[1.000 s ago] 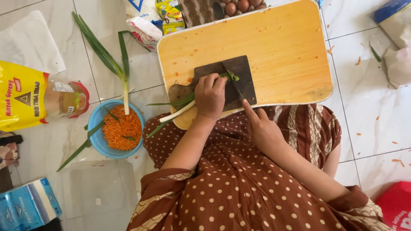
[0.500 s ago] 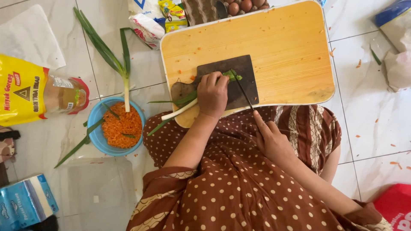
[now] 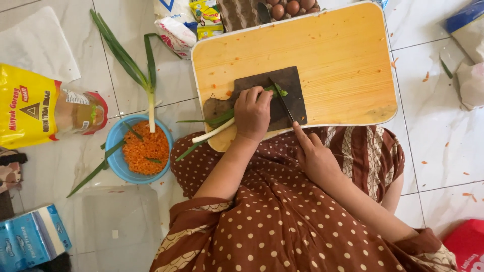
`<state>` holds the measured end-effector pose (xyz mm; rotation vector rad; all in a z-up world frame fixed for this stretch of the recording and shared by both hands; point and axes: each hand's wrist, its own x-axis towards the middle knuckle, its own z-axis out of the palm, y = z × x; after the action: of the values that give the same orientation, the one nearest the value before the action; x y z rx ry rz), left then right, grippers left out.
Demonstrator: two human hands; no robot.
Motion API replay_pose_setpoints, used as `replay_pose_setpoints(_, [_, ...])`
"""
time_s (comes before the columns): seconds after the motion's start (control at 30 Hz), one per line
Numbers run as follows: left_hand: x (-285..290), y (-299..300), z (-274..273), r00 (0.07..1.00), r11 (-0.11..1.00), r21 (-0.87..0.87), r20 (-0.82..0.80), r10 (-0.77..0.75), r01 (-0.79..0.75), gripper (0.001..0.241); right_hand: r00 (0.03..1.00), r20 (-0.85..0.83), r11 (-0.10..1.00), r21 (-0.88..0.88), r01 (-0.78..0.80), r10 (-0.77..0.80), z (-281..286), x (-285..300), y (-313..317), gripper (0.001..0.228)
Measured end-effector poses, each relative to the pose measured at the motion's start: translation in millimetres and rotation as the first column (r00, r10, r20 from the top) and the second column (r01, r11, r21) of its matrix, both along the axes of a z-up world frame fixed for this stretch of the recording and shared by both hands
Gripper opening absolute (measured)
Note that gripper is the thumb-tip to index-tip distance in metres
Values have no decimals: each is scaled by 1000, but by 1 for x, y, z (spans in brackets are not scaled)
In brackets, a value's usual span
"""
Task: Chopping green onions on a cutting board using a knife while sitting on the floor.
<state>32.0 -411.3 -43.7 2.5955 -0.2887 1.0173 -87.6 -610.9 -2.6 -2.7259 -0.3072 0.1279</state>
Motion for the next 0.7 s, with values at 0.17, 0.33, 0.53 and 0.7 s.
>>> replay_pose_setpoints(0.17, [2, 1, -11, 1000, 1000, 4, 5, 2, -2, 10, 1000, 3, 999, -27, 31, -31, 6, -24, -11, 64])
replay_pose_setpoints(0.33, [0, 0, 4, 1000, 1000, -13, -17, -9, 9, 11, 996, -68, 999, -11, 49, -50, 15, -24, -9, 69])
replay_pose_setpoints(0.53, [0, 1, -4, 1000, 1000, -2, -8, -28, 28, 10, 998, -62, 1000, 11, 24, -23, 21, -14, -5, 66])
replay_pose_setpoints(0.7, [0, 0, -1, 1000, 1000, 1, -9, -24, 24, 12, 993, -112, 996, 75, 57, -48, 30, -8, -3, 65])
